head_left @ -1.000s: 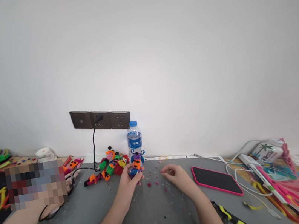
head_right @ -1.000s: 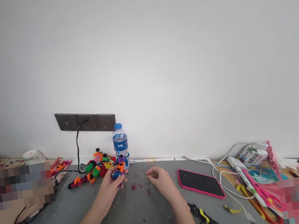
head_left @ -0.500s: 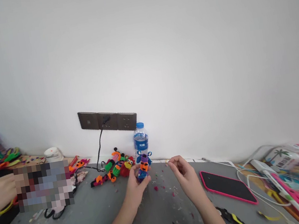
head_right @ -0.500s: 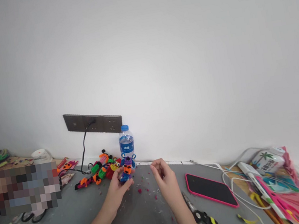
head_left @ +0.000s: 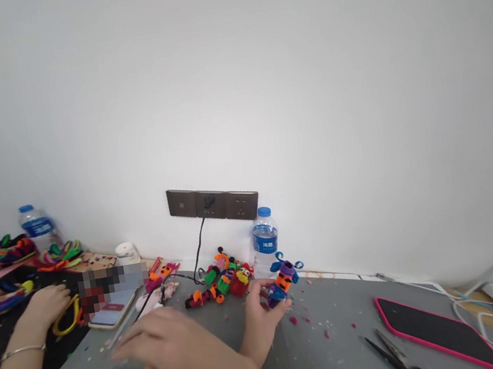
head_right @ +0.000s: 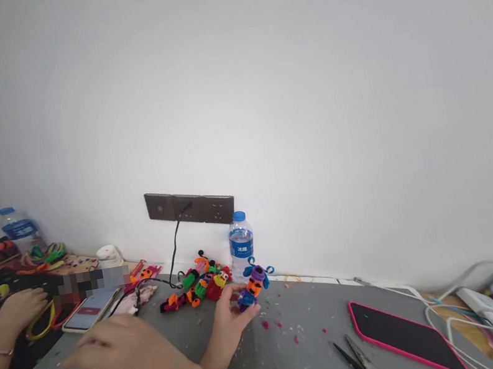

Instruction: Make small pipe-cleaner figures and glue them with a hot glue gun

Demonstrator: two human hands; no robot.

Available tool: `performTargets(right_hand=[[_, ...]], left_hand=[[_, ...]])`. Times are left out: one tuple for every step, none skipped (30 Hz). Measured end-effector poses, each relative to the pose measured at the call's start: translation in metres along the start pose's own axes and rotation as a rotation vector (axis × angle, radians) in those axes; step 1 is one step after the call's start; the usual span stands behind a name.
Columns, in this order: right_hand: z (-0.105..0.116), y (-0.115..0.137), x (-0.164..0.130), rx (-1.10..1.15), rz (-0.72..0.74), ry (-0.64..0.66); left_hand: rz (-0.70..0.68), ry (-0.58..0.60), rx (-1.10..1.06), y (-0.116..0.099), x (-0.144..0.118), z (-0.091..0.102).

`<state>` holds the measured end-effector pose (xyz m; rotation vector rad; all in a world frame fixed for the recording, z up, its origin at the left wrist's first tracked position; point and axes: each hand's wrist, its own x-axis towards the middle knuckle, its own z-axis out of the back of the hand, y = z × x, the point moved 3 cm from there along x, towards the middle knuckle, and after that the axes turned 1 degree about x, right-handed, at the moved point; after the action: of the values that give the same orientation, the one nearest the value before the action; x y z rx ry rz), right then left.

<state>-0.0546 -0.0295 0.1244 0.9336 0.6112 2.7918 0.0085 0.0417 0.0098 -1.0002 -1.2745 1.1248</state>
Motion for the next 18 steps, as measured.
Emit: performTargets(right_hand=[[-0.011,-0.002,0.014,-0.043,0.079,0.083],[-0.022,-0.006,0.026,-0.09,0.12,0.134],[-0.031,-0.012,0.036,-0.131,0.127,0.179],[-0.04,-0.02,0.045,-0.171,0.098,0.219],[-0.047,-0.029,0.05,-0.202,0.033,0.26],[-0.053,-0.039,0.054,-0.229,-0.053,0.308],[-0.058,-0.047,0.054,-0.252,-0.145,0.36],[-0.062,-0.055,0.053,-0.26,-0.224,0.401],[-0.063,-0.061,0.05,-0.257,-0.298,0.424],[-0.064,-0.064,0.047,-0.249,-0.36,0.431],[-0.063,-0.067,0.043,-0.237,-0.407,0.425],[-0.063,-0.067,0.04,-0.228,-0.444,0.412],[-0.063,-0.067,0.037,-0.225,-0.47,0.399],[-0.064,-0.067,0.035,-0.229,-0.495,0.387],[-0.066,-0.067,0.034,-0.238,-0.525,0.375],[-0.068,-0.067,0.034,-0.249,-0.565,0.361],[-0.071,-0.069,0.035,-0.262,-0.608,0.346],[-0.074,-0.07,0.037,-0.276,-0.639,0.329]], left_hand=[[0.014,0.002,-0.021,0.0,0.0,-0.001],[0.027,-0.005,-0.02,-0.001,0.0,-0.002],[0.04,-0.009,-0.017,0.0,0.0,-0.003],[0.053,-0.013,-0.014,0.0,0.0,-0.005],[0.064,-0.013,-0.015,0.0,0.001,-0.006],[0.074,-0.014,-0.024,0.0,0.001,-0.008],[0.081,-0.013,-0.041,0.0,0.001,-0.009],[0.087,-0.01,-0.066,0.001,0.002,-0.01],[0.092,-0.01,-0.092,0.001,0.002,-0.01],[0.094,-0.011,-0.118,0.002,0.002,-0.01],[0.093,-0.011,-0.138,0.002,0.001,-0.011],[0.094,-0.01,-0.151,0.003,0.001,-0.011],[0.095,-0.007,-0.16,0.004,0.001,-0.012],[0.099,0.0,-0.17,0.005,0.001,-0.013],[0.103,0.01,-0.181,0.006,0.0,-0.013],[0.105,0.02,-0.191,0.007,0.0,-0.014],[0.106,0.026,-0.198,0.008,0.001,-0.014],[0.106,0.028,-0.2,0.008,0.001,-0.013]])
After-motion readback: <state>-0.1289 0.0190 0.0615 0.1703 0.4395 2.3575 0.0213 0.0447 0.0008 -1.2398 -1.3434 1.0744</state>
